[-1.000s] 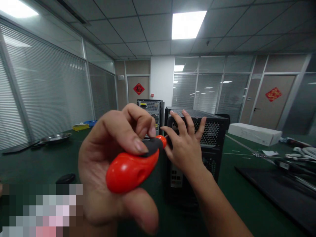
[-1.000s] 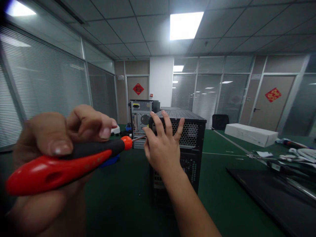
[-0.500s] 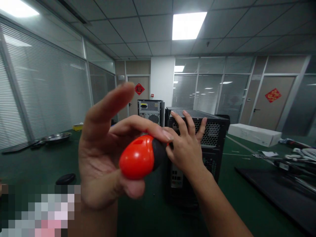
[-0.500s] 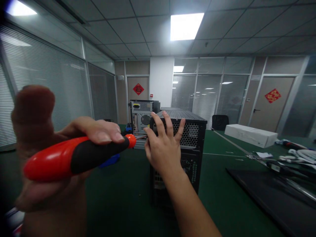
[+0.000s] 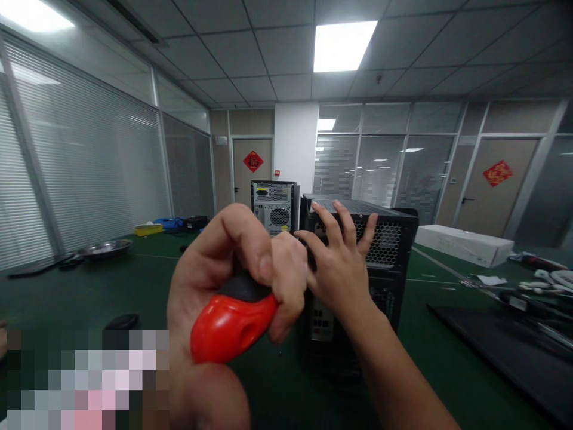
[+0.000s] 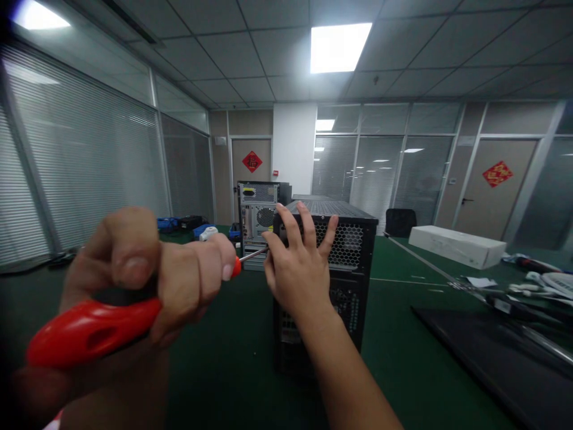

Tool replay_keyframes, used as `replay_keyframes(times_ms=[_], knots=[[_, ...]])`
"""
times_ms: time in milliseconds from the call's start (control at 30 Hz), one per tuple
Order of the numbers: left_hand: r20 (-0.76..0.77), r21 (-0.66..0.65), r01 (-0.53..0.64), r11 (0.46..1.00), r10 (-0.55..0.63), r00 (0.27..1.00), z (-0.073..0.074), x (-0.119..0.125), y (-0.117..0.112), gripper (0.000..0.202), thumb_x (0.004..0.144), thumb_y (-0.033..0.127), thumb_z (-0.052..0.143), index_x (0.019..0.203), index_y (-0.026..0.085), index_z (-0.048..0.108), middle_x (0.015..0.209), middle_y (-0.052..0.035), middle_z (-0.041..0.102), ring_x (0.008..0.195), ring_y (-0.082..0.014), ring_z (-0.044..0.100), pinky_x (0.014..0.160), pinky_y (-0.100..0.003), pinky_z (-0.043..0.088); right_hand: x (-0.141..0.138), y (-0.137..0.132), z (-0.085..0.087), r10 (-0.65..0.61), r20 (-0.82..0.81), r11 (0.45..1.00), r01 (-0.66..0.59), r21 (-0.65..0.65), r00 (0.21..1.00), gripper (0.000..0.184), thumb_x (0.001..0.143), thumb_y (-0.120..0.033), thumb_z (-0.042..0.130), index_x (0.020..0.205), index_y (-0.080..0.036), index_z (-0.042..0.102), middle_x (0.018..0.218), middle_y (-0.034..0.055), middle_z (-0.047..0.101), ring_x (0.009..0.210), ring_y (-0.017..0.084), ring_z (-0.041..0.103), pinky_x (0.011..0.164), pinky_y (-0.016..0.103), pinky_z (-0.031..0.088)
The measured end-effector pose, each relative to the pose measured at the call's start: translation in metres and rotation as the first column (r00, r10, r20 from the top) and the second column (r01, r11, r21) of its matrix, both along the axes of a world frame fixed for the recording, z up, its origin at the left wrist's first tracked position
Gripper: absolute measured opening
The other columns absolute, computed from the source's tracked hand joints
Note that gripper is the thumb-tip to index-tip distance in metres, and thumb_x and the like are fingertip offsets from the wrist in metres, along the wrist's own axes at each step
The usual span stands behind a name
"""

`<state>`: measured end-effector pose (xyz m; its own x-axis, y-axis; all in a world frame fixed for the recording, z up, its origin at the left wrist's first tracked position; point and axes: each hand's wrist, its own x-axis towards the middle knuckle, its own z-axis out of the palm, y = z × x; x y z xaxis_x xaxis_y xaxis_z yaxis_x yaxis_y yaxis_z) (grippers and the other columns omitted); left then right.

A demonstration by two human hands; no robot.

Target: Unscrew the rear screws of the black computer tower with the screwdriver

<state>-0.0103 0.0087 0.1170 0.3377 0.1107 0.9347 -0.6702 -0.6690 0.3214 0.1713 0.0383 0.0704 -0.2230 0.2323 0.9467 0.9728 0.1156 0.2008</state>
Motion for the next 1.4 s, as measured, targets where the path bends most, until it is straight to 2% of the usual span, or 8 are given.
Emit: replay_keyframes(times_ms=[133,267,433,600,800,967,1167,1400], knots=[[-0.074,0.184,-0.034,0.982,0.048,0.996,0.008,-0.012,0.014,0.042,0.084,0.048,0.080,0.076,0.021,0.049,0.067,0.0020,0.069,0.063,-0.0157,0.062,0.077,-0.038,0.051,0.000,0.001,-0.001,-0.006,-0.011,1.000,0.006,-0.002,1.000,0.034,0.080,-0.024,0.073,0.114,-0.029,0.070,0.158,0.0035,0.038,0.151,0.037,0.026,0.120,0.072,-0.005],[-0.032,0.341,-0.163,0.926,0.184,0.982,0.009,-0.024,0.021,0.041,0.075,0.058,0.083,0.077,0.020,0.066,0.087,-0.0031,0.073,0.077,-0.0202,0.065,0.086,-0.044,0.052,0.000,0.001,-0.001,0.005,-0.014,1.000,-0.006,-0.004,1.000,0.035,0.080,-0.023,0.073,0.114,-0.029,0.070,0.159,0.0032,0.037,0.151,0.036,0.025,0.121,0.071,-0.006],[-0.047,0.203,-0.209,0.957,0.223,0.974,0.003,-0.029,0.017,0.049,0.088,0.068,0.063,0.099,0.023,0.079,0.084,-0.0048,0.064,0.077,-0.0203,0.063,0.090,-0.047,0.052,-0.001,0.001,-0.001,0.018,-0.026,1.000,-0.019,-0.019,1.000,0.035,0.080,-0.023,0.073,0.114,-0.028,0.070,0.159,0.0025,0.036,0.152,0.036,0.023,0.121,0.071,-0.007],[-0.217,0.196,-0.001,0.981,0.044,0.975,0.002,-0.026,0.019,0.056,0.098,0.065,0.048,0.126,0.021,0.068,0.064,-0.0023,0.062,0.065,-0.0199,0.062,0.087,-0.049,0.052,0.000,0.001,0.000,0.017,-0.008,1.000,-0.017,-0.012,1.000,0.033,0.081,-0.024,0.072,0.114,-0.028,0.071,0.159,0.0039,0.036,0.151,0.037,0.025,0.120,0.072,-0.006],[-0.315,0.115,0.156,0.981,-0.113,0.942,0.006,-0.017,0.023,0.033,0.100,0.050,0.055,0.086,0.021,0.054,0.065,-0.0004,0.063,0.060,-0.0151,0.061,0.076,-0.037,0.051,0.000,-0.001,0.000,0.003,-0.012,1.000,-0.003,-0.021,1.000,0.034,0.081,-0.024,0.073,0.115,-0.030,0.071,0.159,0.0036,0.037,0.151,0.036,0.024,0.120,0.071,-0.006],[-0.288,0.201,0.038,0.979,0.022,0.957,0.011,-0.016,0.016,0.050,0.100,0.057,0.050,0.071,0.017,0.060,0.065,-0.0031,0.065,0.064,-0.0171,0.065,0.076,-0.036,0.052,0.001,0.000,0.000,0.006,0.003,1.000,-0.005,-0.015,1.000,0.030,0.085,-0.026,0.068,0.115,-0.028,0.070,0.159,0.0048,0.037,0.151,0.037,0.025,0.120,0.072,-0.005],[-0.162,0.152,-0.049,0.987,0.074,0.984,0.004,-0.012,0.013,0.051,0.103,0.055,0.044,0.086,0.018,0.075,0.069,-0.0058,0.067,0.066,-0.0193,0.064,0.073,-0.038,0.052,0.000,0.002,-0.001,-0.001,-0.006,1.000,0.001,-0.016,1.000,0.034,0.082,-0.026,0.073,0.115,-0.030,0.070,0.159,0.0034,0.036,0.151,0.037,0.024,0.120,0.072,-0.006],[-0.067,-0.059,0.049,0.997,-0.053,0.996,-0.005,-0.006,0.016,0.037,0.097,0.057,0.057,0.088,0.022,0.058,0.057,0.0042,0.055,0.052,-0.0125,0.050,0.069,-0.032,0.048,-0.001,0.000,0.000,-0.003,-0.021,1.000,0.003,-0.026,1.000,0.035,0.080,-0.025,0.076,0.114,-0.029,0.071,0.159,0.0026,0.037,0.152,0.036,0.024,0.121,0.071,-0.007]])
